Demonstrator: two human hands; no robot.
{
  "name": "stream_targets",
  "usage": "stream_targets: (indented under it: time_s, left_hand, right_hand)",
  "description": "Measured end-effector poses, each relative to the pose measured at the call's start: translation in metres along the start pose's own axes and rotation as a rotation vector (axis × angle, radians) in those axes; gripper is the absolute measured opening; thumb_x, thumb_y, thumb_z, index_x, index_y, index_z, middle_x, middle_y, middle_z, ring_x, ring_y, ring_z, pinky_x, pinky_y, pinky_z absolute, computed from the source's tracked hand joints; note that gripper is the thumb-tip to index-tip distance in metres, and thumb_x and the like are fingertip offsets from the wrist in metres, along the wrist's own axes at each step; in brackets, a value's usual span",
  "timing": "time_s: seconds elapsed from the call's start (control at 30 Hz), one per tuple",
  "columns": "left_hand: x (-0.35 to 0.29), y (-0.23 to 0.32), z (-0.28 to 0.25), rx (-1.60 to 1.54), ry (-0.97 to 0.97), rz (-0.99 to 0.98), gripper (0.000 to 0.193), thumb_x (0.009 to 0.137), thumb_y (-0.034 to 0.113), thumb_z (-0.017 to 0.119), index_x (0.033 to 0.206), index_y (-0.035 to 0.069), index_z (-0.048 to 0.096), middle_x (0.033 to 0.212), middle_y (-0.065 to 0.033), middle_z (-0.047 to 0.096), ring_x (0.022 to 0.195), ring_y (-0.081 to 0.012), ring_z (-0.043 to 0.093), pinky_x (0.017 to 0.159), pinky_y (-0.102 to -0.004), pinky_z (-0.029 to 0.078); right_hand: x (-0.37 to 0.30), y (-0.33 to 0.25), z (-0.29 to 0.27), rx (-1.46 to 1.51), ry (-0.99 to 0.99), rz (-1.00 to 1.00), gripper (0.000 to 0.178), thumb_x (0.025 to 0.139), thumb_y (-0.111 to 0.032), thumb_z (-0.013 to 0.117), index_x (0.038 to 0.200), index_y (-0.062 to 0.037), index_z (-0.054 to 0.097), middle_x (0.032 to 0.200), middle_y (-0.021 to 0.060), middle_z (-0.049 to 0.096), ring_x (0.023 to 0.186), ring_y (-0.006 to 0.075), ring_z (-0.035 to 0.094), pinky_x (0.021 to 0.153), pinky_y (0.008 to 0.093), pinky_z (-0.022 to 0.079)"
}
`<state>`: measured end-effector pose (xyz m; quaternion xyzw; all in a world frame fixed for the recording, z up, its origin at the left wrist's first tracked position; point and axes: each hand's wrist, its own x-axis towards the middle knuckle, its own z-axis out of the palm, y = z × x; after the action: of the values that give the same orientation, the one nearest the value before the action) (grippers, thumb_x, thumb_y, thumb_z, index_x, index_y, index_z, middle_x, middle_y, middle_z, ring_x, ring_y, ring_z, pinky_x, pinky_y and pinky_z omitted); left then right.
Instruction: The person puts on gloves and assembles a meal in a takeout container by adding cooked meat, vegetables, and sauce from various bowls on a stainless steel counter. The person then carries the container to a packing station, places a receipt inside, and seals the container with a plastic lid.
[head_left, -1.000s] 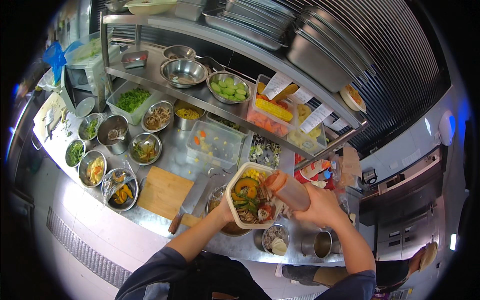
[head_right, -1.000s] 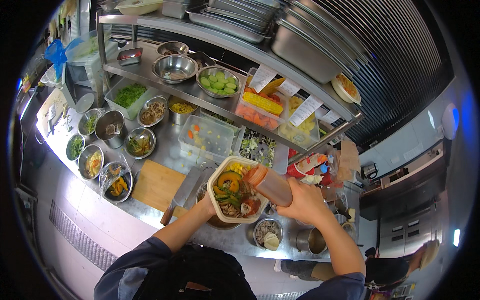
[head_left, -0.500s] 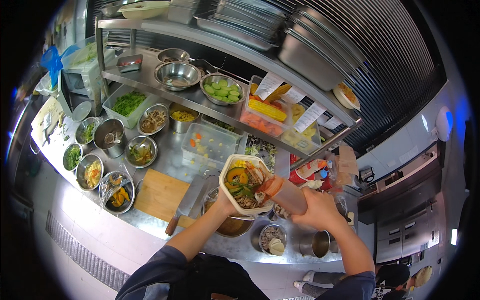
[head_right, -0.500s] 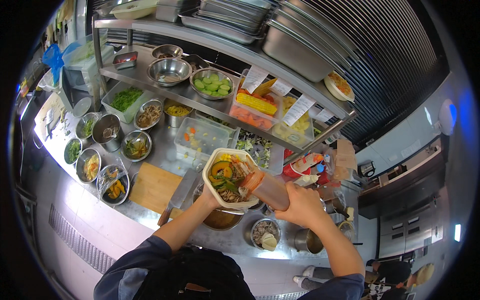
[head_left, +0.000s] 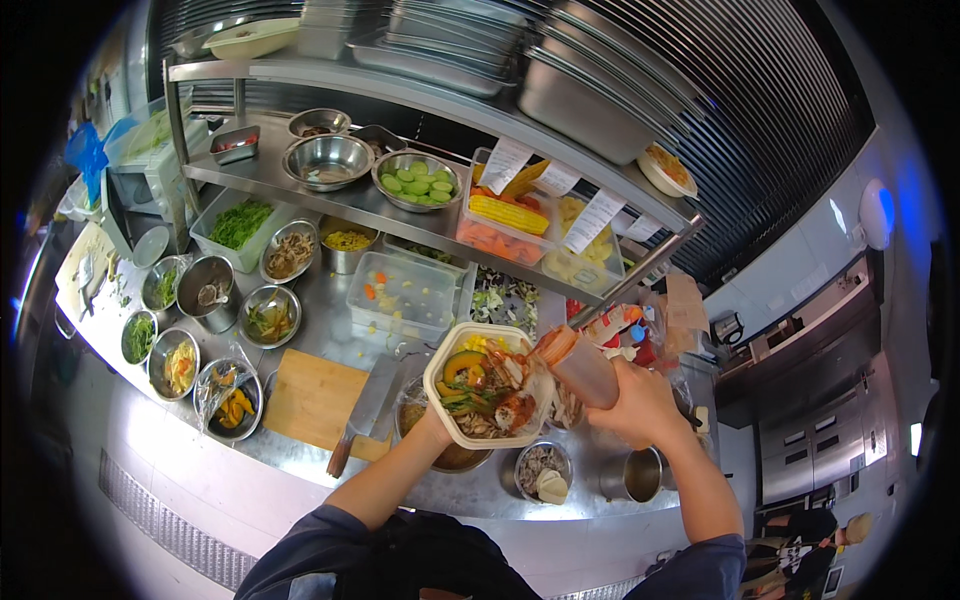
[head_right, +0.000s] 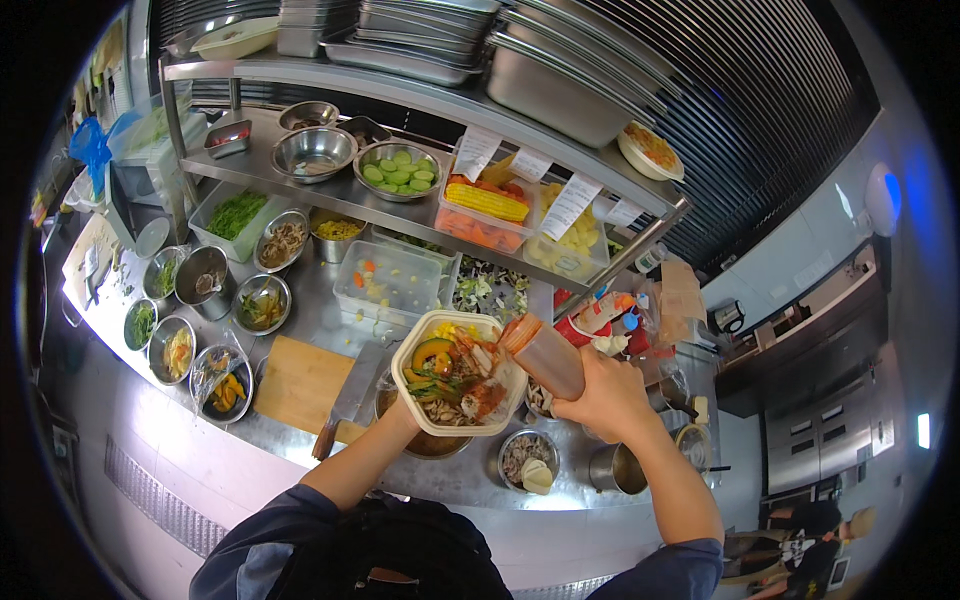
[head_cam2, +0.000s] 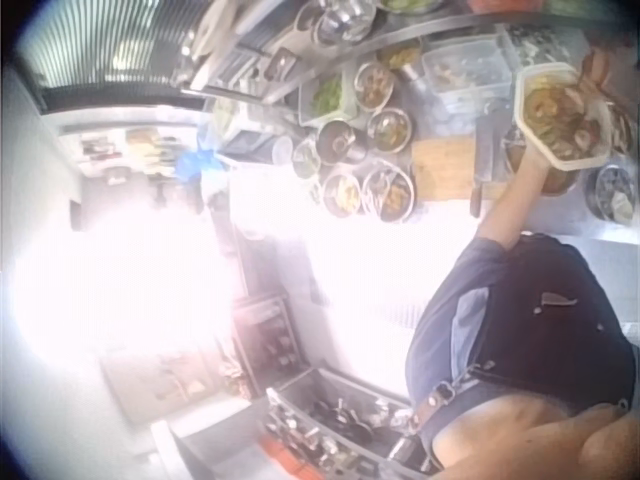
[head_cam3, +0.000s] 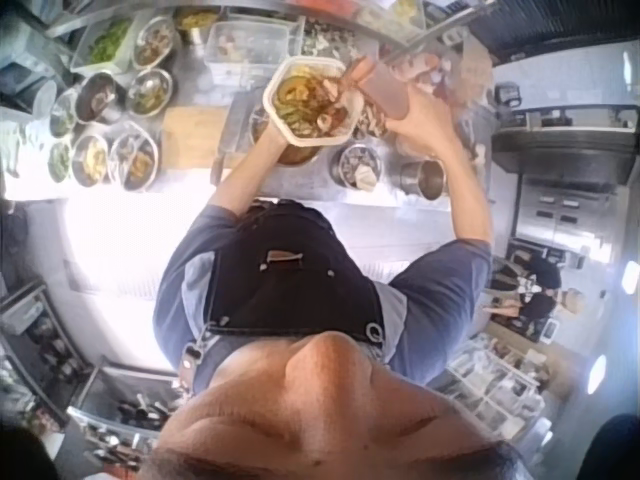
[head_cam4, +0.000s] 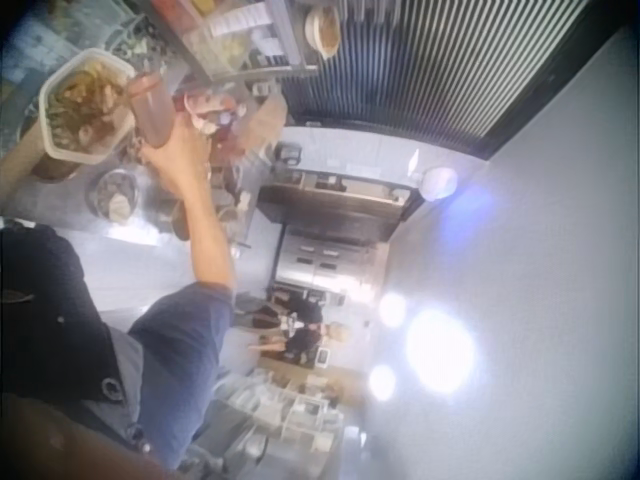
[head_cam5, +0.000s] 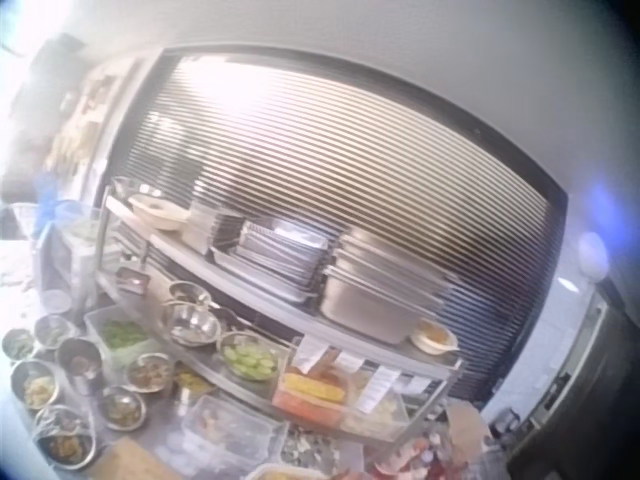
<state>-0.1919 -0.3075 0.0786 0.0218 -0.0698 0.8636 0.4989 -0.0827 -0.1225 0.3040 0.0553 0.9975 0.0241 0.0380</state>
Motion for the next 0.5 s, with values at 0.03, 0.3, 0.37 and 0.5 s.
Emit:
stream_targets:
  time_s: [0.03,0.3,0.37,0.5]
  left_hand:
    - [0.000,-0.001,0.000,-0.015,-0.012,0.014,0.060,0.096,0.049,0.041,0.138,0.007,0.047,0.140,-0.0163,0.049,0.124,-0.0348,0.051,0.106,-0.0524,0.040]
    - [0.017,-0.013,0.008,-0.049,-0.039,-0.023,0.065,0.094,0.054,0.039,0.142,0.009,0.043,0.143,-0.0160,0.046,0.126,-0.0369,0.048,0.108,-0.0540,0.037]
    - [0.023,-0.018,0.006,-0.061,-0.065,-0.057,0.064,0.095,0.053,0.039,0.142,0.009,0.043,0.143,-0.0162,0.046,0.126,-0.0363,0.048,0.108,-0.0539,0.037]
    - [0.033,-0.030,-0.003,0.014,0.001,-0.063,0.059,0.097,0.048,0.039,0.140,0.008,0.046,0.142,-0.0166,0.047,0.125,-0.0341,0.050,0.107,-0.0530,0.039]
  right_hand:
    - [-0.003,0.001,0.000,-0.009,-0.008,0.011,0.058,0.063,-0.043,0.072,0.099,-0.0007,0.055,0.090,0.0208,0.068,0.080,0.0383,0.067,0.075,0.0467,0.052]
    - [-0.017,0.008,0.003,0.024,-0.015,0.051,0.059,0.062,-0.044,0.074,0.099,-0.0013,0.056,0.088,0.0219,0.067,0.082,0.0398,0.066,0.076,0.0464,0.052]
    - [-0.019,0.016,0.006,0.085,0.001,0.112,0.063,0.060,-0.044,0.076,0.103,-0.0017,0.057,0.092,0.0219,0.067,0.086,0.0405,0.065,0.078,0.0469,0.052]
    - [-0.024,0.043,0.025,0.304,0.235,0.114,0.070,0.063,-0.044,0.079,0.111,0.0007,0.055,0.093,0.0213,0.068,0.086,0.0369,0.067,0.078,0.0435,0.053]
